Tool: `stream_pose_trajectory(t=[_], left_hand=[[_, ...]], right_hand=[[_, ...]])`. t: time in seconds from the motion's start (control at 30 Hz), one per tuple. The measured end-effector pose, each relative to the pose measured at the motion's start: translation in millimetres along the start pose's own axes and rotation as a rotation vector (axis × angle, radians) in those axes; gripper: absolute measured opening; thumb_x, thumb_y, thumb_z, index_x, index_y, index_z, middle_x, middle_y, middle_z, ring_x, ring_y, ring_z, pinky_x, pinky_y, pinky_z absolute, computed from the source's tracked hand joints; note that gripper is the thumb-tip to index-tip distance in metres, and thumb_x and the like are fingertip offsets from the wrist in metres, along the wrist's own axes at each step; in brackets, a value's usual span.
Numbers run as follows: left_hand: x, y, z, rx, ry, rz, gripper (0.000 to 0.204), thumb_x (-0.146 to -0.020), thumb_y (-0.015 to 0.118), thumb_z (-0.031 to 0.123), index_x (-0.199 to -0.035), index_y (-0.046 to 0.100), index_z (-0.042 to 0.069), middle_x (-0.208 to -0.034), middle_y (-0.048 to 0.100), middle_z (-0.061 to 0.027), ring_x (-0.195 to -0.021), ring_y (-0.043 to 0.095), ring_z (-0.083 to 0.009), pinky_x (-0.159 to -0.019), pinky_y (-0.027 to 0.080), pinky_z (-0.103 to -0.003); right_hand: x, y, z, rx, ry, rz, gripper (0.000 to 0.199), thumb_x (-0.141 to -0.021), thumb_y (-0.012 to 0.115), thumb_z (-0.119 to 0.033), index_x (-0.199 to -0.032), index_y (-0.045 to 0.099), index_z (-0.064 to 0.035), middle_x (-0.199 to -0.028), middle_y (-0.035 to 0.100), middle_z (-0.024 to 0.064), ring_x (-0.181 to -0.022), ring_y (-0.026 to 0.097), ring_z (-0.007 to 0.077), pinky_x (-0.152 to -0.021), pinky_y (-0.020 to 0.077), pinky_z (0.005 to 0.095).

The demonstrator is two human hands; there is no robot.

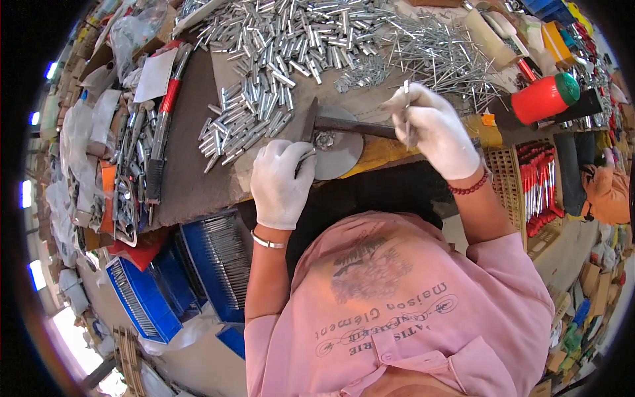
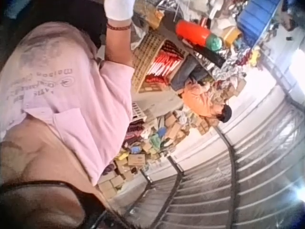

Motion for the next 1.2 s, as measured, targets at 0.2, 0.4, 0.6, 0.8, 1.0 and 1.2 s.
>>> stream_pose_trajectory(t=[0.2, 0.4, 0.6, 0.8, 1.0, 1.2], left_hand=[[9, 0, -4, 0.040, -0.031, -0.003, 0.018, -0.081, 0.081, 0.010, -0.097, 0.076, 0.011, -0.094, 0.067, -0.0093, -0.090, 0.065, -0.0323, -0.079, 0.052, -0.043], [13, 3, -10, 0.141, -0.057, -0.034, 0.016, -0.080, 0.082, 0.009, -0.095, 0.076, 0.010, -0.093, 0.068, -0.0097, -0.091, 0.065, -0.0321, -0.079, 0.052, -0.042], [14, -3, -7, 0.138, -0.078, 0.018, 0.014, -0.079, 0.082, 0.007, -0.092, 0.075, 0.009, -0.092, 0.068, -0.0097, -0.089, 0.066, -0.0321, -0.079, 0.052, -0.041], [14, -6, -9, 0.191, -0.094, -0.060, 0.014, -0.080, 0.081, 0.006, -0.092, 0.075, 0.008, -0.092, 0.067, -0.0105, -0.090, 0.066, -0.0326, -0.080, 0.052, -0.042], [13, -4, -10, 0.212, -0.068, -0.050, 0.016, -0.078, 0.081, 0.002, -0.092, 0.075, 0.007, -0.090, 0.067, -0.0115, -0.088, 0.066, -0.0333, -0.078, 0.052, -0.042], [18, 2, -15, 0.316, -0.162, -0.062, 0.018, -0.077, 0.082, 0.000, -0.092, 0.076, 0.006, -0.090, 0.067, -0.0116, -0.086, 0.067, -0.0324, -0.077, 0.053, -0.040]], right_hand=[[-2, 13, 10, 0.597, -0.267, -0.137, 0.045, -0.095, 0.058, -0.003, -0.139, 0.067, -0.0041, -0.098, 0.067, 0.0025, -0.083, 0.063, 0.0143, -0.073, 0.0493, 0.0266], [-3, 37, 28, 1.145, -0.490, -0.143, 0.024, -0.088, 0.074, -0.009, -0.111, 0.077, -0.0133, -0.098, 0.068, 0.0099, -0.088, 0.068, 0.0291, -0.078, 0.0544, 0.0365], [-16, 48, 37, 1.481, -0.593, -0.204, 0.007, -0.088, 0.072, -0.013, -0.093, 0.076, -0.0136, -0.089, 0.063, 0.0069, -0.090, 0.068, 0.0287, -0.077, 0.0559, 0.0396], [-18, 52, 42, 1.546, -0.532, -0.259, 0.006, -0.088, 0.070, -0.014, -0.091, 0.075, -0.0142, -0.088, 0.061, 0.0063, -0.089, 0.067, 0.0283, -0.077, 0.0563, 0.0400], [-21, 50, 43, 1.569, -0.598, -0.306, 0.008, -0.088, 0.070, -0.014, -0.094, 0.075, -0.0147, -0.090, 0.061, 0.0056, -0.089, 0.068, 0.0278, -0.076, 0.0569, 0.0397], [-22, 50, 42, 1.577, -0.705, -0.333, 0.010, -0.088, 0.067, -0.013, -0.095, 0.074, -0.0145, -0.090, 0.061, 0.0053, -0.088, 0.068, 0.0275, -0.075, 0.0570, 0.0404]])
Point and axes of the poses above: each hand's wrist, its own x-axis away from the middle knuckle, its own y-axis out of the palm, z = x × y, the point moved 1 cm from there along -x, towards the middle knuckle
